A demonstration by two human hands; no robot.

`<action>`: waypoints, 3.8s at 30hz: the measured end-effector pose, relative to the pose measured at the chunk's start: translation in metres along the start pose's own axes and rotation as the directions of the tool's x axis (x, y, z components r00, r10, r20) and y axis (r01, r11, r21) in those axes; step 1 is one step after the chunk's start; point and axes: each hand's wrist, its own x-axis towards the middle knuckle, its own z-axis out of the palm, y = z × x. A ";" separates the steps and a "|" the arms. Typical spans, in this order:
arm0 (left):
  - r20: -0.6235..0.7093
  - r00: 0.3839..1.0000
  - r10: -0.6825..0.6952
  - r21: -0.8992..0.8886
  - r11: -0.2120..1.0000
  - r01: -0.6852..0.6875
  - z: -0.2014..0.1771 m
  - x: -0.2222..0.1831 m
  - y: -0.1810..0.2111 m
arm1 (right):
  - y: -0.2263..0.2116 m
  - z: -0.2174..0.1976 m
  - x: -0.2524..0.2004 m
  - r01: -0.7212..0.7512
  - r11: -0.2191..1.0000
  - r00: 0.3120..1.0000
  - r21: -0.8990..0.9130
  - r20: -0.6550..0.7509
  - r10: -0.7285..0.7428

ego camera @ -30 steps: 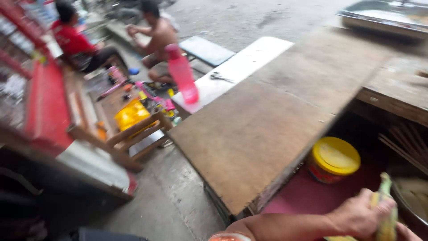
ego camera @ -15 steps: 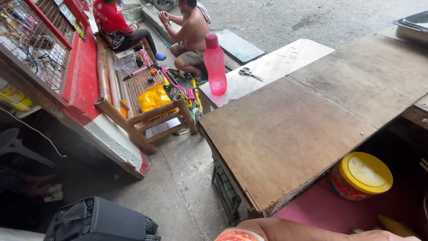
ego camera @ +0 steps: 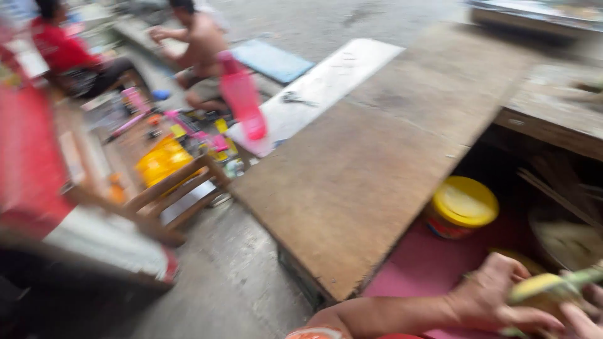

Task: Peeling several bananas by hand and with a knife, then placing the fruit into a metal bowl for preparation.

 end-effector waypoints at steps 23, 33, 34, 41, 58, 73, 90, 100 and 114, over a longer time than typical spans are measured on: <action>0.295 0.955 0.046 -0.796 0.564 0.218 0.029 0.066 -0.150 | -0.046 0.120 -0.107 0.089 0.957 0.987 0.277 -0.153 -0.048; 0.346 0.938 0.038 -0.738 0.629 0.247 0.039 0.084 -0.142 | -0.075 0.113 -0.103 -0.104 0.993 0.972 0.053 -0.206 0.113; 0.349 0.937 0.027 -0.741 0.621 0.257 0.043 0.086 -0.134 | -0.062 0.106 -0.094 -0.119 0.992 0.971 0.051 -0.205 0.127; -0.150 0.842 0.519 0.060 0.855 -0.516 0.067 0.068 -0.102 | -0.077 0.098 -0.119 0.116 0.993 0.948 0.010 -0.300 -0.107; -0.139 0.714 0.687 0.391 0.700 -0.598 0.098 0.051 -0.101 | -0.048 0.081 -0.097 0.233 0.954 0.938 -0.189 -0.216 -0.272; 0.104 0.934 0.342 -0.021 0.940 -0.342 0.089 0.036 -0.057 | -0.058 0.050 -0.104 0.134 0.985 0.991 0.113 0.016 -0.136; -0.119 0.472 0.874 0.439 0.472 -0.764 0.080 0.079 -0.082 | -0.032 0.059 -0.097 0.025 0.832 0.930 0.555 -0.318 0.185; -0.120 0.373 0.920 0.537 0.376 -0.755 0.102 0.079 -0.079 | -0.082 0.089 -0.141 0.160 0.927 0.901 0.339 -0.433 0.003; -0.154 0.881 0.448 0.017 0.892 -0.451 0.102 0.090 -0.106 | -0.047 0.065 -0.126 0.181 0.955 0.930 0.236 -0.358 -0.088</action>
